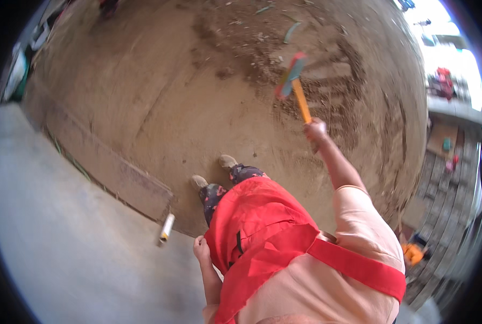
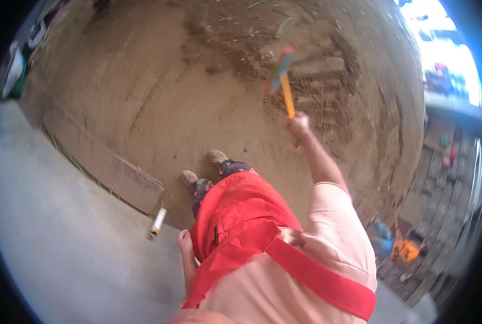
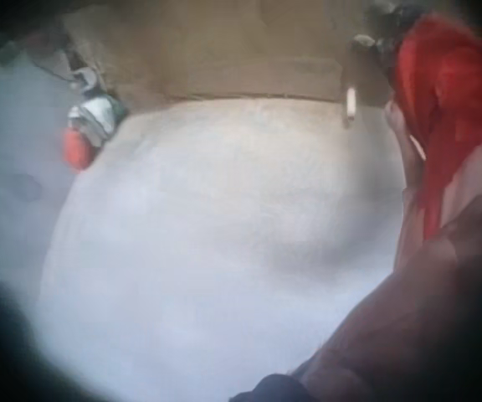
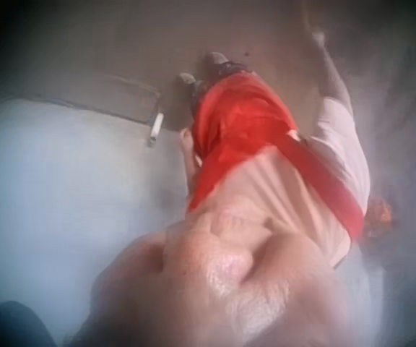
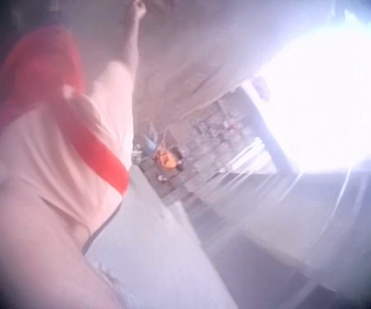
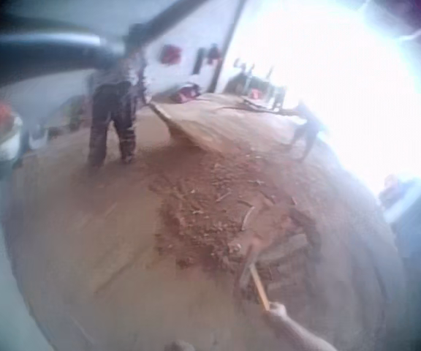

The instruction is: The person sweeps a dirt floor using a small brush and dustpan, then switches to a traditional straw broom. They move debris toward a central area while other people work nearby.

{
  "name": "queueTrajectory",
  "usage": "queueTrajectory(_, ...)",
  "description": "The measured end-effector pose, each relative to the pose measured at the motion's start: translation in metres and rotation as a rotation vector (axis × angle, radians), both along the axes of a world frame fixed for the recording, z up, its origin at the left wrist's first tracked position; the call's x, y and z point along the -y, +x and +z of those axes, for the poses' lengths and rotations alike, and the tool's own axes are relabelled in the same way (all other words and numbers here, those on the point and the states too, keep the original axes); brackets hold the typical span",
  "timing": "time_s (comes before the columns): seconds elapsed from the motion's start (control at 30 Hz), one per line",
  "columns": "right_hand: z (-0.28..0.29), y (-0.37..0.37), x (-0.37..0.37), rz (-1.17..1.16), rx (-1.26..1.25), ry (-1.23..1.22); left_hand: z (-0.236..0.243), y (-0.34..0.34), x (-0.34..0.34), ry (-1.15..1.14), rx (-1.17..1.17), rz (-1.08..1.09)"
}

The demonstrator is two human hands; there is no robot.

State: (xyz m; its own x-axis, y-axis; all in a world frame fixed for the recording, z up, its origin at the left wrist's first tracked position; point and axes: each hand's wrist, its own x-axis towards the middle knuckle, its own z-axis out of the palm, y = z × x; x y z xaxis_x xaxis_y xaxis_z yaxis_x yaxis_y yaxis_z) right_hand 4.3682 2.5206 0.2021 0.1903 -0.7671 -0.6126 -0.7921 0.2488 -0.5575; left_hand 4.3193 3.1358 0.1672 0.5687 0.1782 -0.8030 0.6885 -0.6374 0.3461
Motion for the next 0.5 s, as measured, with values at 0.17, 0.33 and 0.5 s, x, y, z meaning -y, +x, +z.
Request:
queueTrajectory(0.17,-0.028,-0.091,-0.137,-0.114,-0.109,0.263,0.007,0.084,-0.044,0.044,0.065,-0.109)
queueTrajectory(0.33,-0.065,-0.227,-0.221,-0.108,-0.341,0.180,-0.012,0.138,-0.078,0.102,-0.024,-0.427)
queueTrajectory(0.5,-0.027,-0.289,-0.231,-0.439,-0.315,0.515,-0.003,0.220,0.019,0.124,-0.058,-0.485)
